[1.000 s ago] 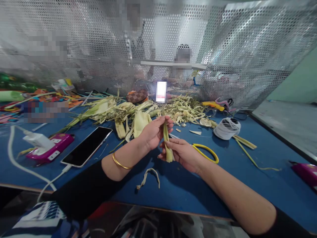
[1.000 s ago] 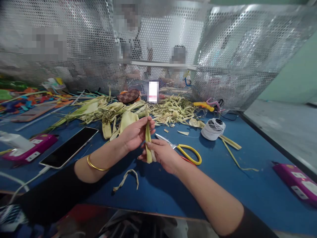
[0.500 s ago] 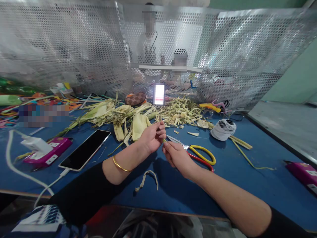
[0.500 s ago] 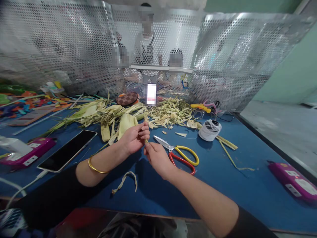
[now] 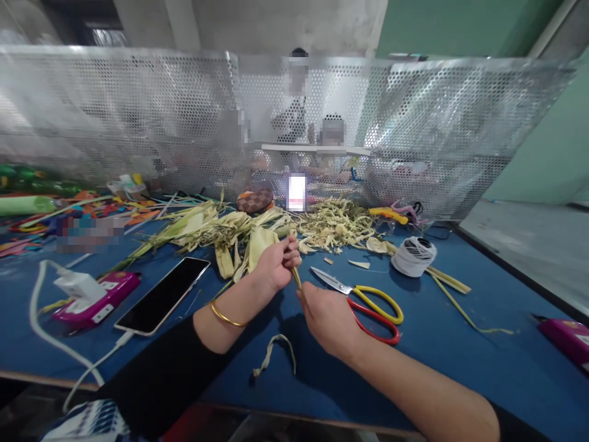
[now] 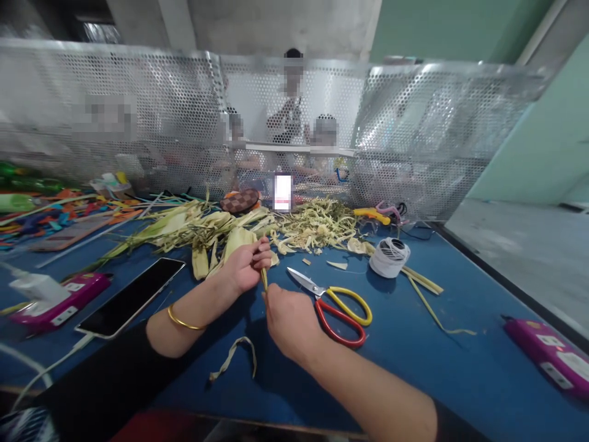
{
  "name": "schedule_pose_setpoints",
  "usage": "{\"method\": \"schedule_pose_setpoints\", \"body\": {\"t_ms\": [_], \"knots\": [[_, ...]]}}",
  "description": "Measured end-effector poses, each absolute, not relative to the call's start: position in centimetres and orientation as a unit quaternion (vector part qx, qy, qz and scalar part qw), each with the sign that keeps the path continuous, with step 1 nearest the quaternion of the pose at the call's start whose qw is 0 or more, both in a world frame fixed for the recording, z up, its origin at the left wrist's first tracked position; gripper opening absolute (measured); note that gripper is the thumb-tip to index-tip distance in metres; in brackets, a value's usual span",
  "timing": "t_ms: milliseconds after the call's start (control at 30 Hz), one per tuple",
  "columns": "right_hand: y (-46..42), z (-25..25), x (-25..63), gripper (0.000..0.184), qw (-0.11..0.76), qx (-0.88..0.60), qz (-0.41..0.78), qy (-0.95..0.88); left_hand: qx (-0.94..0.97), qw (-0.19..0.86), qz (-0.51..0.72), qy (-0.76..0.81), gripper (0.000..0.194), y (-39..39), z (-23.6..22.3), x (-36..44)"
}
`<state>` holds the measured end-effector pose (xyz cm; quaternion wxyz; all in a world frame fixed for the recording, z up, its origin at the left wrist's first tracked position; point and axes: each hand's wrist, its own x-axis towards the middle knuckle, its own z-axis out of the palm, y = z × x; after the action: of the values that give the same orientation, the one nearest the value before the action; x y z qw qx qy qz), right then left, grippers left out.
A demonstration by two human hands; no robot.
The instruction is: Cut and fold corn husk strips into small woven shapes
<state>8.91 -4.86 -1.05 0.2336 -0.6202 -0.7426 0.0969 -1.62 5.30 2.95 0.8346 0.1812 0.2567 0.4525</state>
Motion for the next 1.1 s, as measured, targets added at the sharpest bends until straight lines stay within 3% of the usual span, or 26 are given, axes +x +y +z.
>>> {"method": "schedule_pose_setpoints", "body": {"t_ms": [100, 233, 300, 400, 467, 567, 700, 833, 1100], "knots": [[-4.7, -1.0, 8.9, 0.020, 0.218, -0.633, 0.130, -0.731, 0.187, 0.832, 0.457, 0.253, 0.027, 5.2, 2.8, -1.5], [-3.8, -1.4, 8.8, 0.038, 0.301, -0.620, 0.430, -0.583, 0.212, 0.824, 0.480, 0.214, 0.023, 5.2, 3.2, -1.8], [-3.7, -1.7, 8.6, 0.043, 0.332, -0.597, 0.463, -0.565, 0.220, 0.824, 0.478, 0.211, 0.022, 5.3, 3.4, -2.0], [-4.2, -1.9, 8.4, 0.039, 0.309, -0.610, 0.248, -0.687, 0.225, 0.821, 0.464, 0.245, 0.023, 5.3, 3.4, -2.0], [-4.7, -1.8, 8.3, 0.030, 0.224, -0.621, 0.076, -0.747, 0.230, 0.814, 0.459, 0.270, 0.022, 5.2, 3.2, -1.9], [-5.0, -1.6, 8.3, 0.028, 0.124, -0.612, -0.045, -0.780, 0.237, 0.802, 0.461, 0.296, 0.022, 5.1, 2.8, -1.6], [-5.4, -1.0, 8.1, 0.034, 0.092, -0.562, -0.086, -0.818, 0.240, 0.795, 0.461, 0.314, 0.021, 5.5, 2.5, -1.8], [-6.2, 0.2, 9.2, 0.027, 0.098, -0.450, -0.044, -0.887, 0.254, 0.784, 0.472, 0.314, 0.019, 6.3, 2.9, -2.8], [-3.9, 0.4, 21.0, 0.015, 0.148, -0.719, -0.051, -0.677, 0.384, 0.752, 0.409, 0.346, 0.017, 5.3, 2.7, -2.3]]}}
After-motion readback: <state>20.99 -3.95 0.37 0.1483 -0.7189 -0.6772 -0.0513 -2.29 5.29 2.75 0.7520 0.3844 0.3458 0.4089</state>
